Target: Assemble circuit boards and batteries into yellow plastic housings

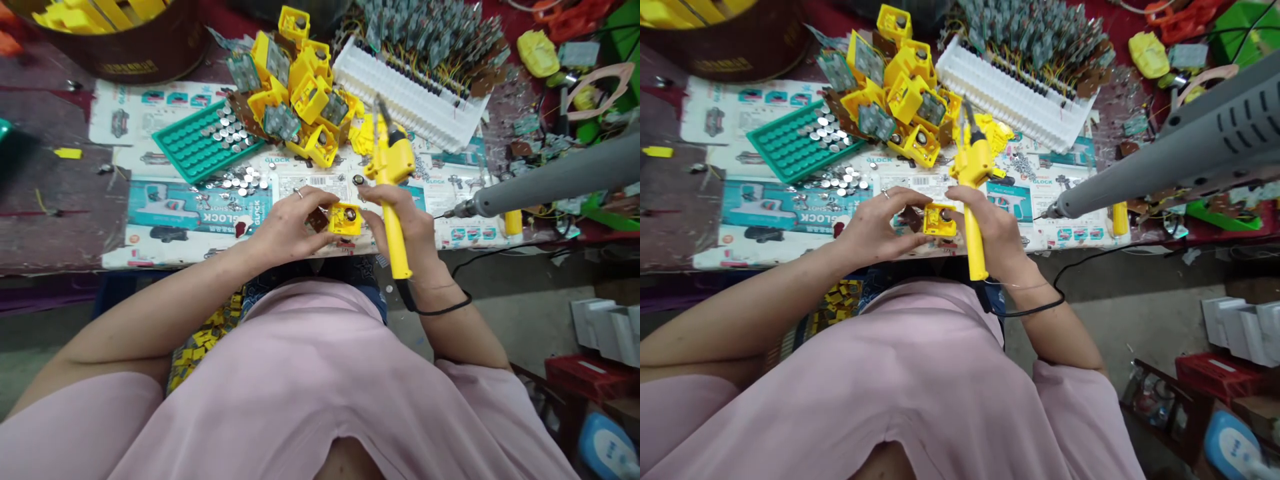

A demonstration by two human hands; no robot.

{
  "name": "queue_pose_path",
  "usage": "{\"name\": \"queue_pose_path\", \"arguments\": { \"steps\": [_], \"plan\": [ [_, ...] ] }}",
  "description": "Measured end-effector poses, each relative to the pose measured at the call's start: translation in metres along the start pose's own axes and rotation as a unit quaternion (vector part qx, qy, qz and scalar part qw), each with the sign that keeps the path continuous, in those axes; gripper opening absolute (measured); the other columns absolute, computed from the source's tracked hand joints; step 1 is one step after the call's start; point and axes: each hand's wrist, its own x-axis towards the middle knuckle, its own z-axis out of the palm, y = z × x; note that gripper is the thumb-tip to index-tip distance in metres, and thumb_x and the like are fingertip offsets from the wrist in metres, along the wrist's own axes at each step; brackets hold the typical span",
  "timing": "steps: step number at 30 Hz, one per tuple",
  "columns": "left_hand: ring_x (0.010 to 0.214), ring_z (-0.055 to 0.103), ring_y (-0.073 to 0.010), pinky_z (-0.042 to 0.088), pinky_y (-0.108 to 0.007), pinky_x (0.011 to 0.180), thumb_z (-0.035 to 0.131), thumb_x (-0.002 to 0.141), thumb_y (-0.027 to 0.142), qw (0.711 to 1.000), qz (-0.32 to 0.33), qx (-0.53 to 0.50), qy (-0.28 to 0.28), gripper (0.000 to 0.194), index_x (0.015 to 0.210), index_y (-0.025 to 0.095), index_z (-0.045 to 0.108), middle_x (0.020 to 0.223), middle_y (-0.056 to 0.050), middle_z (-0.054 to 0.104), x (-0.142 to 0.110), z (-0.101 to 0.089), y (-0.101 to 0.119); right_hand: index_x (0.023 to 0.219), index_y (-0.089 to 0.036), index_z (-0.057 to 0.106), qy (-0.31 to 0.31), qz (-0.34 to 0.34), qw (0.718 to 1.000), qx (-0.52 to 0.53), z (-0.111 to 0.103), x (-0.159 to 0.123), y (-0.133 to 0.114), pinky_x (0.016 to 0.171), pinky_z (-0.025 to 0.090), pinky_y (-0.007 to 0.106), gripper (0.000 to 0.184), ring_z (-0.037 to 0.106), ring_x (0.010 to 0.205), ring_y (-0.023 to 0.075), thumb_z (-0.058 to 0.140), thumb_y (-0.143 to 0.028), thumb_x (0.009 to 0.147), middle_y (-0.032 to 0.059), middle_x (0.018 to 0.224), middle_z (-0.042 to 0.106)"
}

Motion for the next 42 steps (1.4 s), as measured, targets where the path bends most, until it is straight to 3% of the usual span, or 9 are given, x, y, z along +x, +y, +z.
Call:
{"name": "queue_pose_path", "arguments": {
  "steps": [7,17,21,24,28,32,36,39,42],
  "plan": [
    [0.075,0.063,-0.0140,0.053,-0.030,0.075,0.080,0.067,0.057,0.967,-0.150,-0.202,0.045,0.062,0.109,0.015,0.065,0.095,-0.007,0.070,0.010,-0.004,-0.001,0.119,-0.030,0.052,0.069,-0.034,0.996,0.039,0.003,0.005,-0.012,0.090,0.061,0.036,0.033,0.072,0.102,0.0176,0.063,-0.015,0.091,0.0003,0.103,0.075],
    [0.075,0.065,-0.0157,0.054,-0.031,0.076,0.080,0.067,0.053,0.979,-0.138,-0.138,0.057,0.055,0.105,0.014,0.070,0.094,-0.008,0.073,0.013,-0.008,0.008,0.112,-0.026,0.057,0.038,-0.148,0.986,-0.074,0.007,0.016,-0.012,0.090,0.056,0.039,0.029,0.070,0.090,0.0188,0.063,-0.015,0.086,0.0002,0.096,0.075],
    [0.074,0.063,-0.0148,0.053,-0.029,0.073,0.084,0.063,0.052,0.971,-0.150,-0.174,0.065,0.056,0.103,0.015,0.069,0.092,-0.006,0.072,0.017,-0.008,0.005,0.111,-0.030,0.059,0.015,-0.162,0.986,-0.037,0.002,0.020,-0.008,0.092,0.057,0.040,0.028,0.071,0.091,0.0182,0.061,-0.015,0.087,-0.0014,0.100,0.076],
    [0.079,0.065,-0.0155,0.055,-0.029,0.072,0.085,0.062,0.054,0.933,-0.180,-0.300,0.080,0.064,0.111,0.017,0.066,0.092,-0.005,0.071,0.022,-0.008,0.000,0.118,-0.027,0.055,0.045,-0.108,0.993,0.023,0.000,0.022,-0.005,0.092,0.059,0.038,0.033,0.071,0.102,0.0193,0.063,-0.016,0.089,0.0036,0.111,0.075],
    [0.097,0.069,-0.0197,0.059,-0.036,0.083,0.074,0.075,0.054,0.834,-0.266,-0.474,0.095,0.050,0.111,0.021,0.064,0.107,-0.007,0.071,0.027,-0.009,0.001,0.123,-0.025,0.050,0.117,-0.056,0.991,0.039,0.006,0.025,-0.004,0.090,0.062,0.033,0.040,0.073,0.105,0.0183,0.067,-0.017,0.088,0.0065,0.115,0.074],
    [0.102,0.071,-0.0224,0.060,-0.041,0.090,0.063,0.086,0.050,0.731,-0.351,-0.583,0.062,0.032,0.099,0.021,0.066,0.103,-0.007,0.073,0.028,-0.010,0.012,0.123,-0.024,0.050,0.136,-0.061,0.989,0.015,0.016,0.031,-0.006,0.089,0.063,0.031,0.041,0.073,0.105,0.0189,0.070,-0.023,0.087,0.0070,0.114,0.074],
    [0.101,0.071,-0.0202,0.058,-0.041,0.095,0.056,0.091,0.047,0.663,-0.388,-0.637,0.058,0.028,0.096,0.021,0.066,0.097,-0.005,0.074,0.028,-0.007,0.018,0.121,-0.024,0.051,0.139,-0.070,0.988,-0.019,0.023,0.036,-0.009,0.087,0.062,0.033,0.037,0.073,0.099,0.0190,0.068,-0.022,0.088,0.0047,0.108,0.074],
    [0.102,0.071,-0.0211,0.058,-0.043,0.094,0.054,0.091,0.048,0.658,-0.396,-0.637,0.063,0.028,0.095,0.022,0.065,0.095,-0.005,0.074,0.029,-0.004,0.018,0.117,-0.025,0.053,0.156,-0.064,0.985,-0.037,0.027,0.035,-0.011,0.080,0.060,0.033,0.029,0.072,0.088,0.0180,0.065,-0.021,0.091,0.0012,0.097,0.075],
    [0.104,0.070,-0.0233,0.058,-0.044,0.093,0.056,0.089,0.052,0.704,-0.376,-0.600,0.057,0.032,0.094,0.021,0.065,0.097,-0.007,0.074,0.029,0.000,0.018,0.115,-0.025,0.053,0.142,-0.045,0.988,-0.050,0.031,0.034,-0.012,0.077,0.055,0.032,0.024,0.070,0.083,0.0174,0.062,-0.022,0.093,-0.0003,0.089,0.075]
  ]
}}
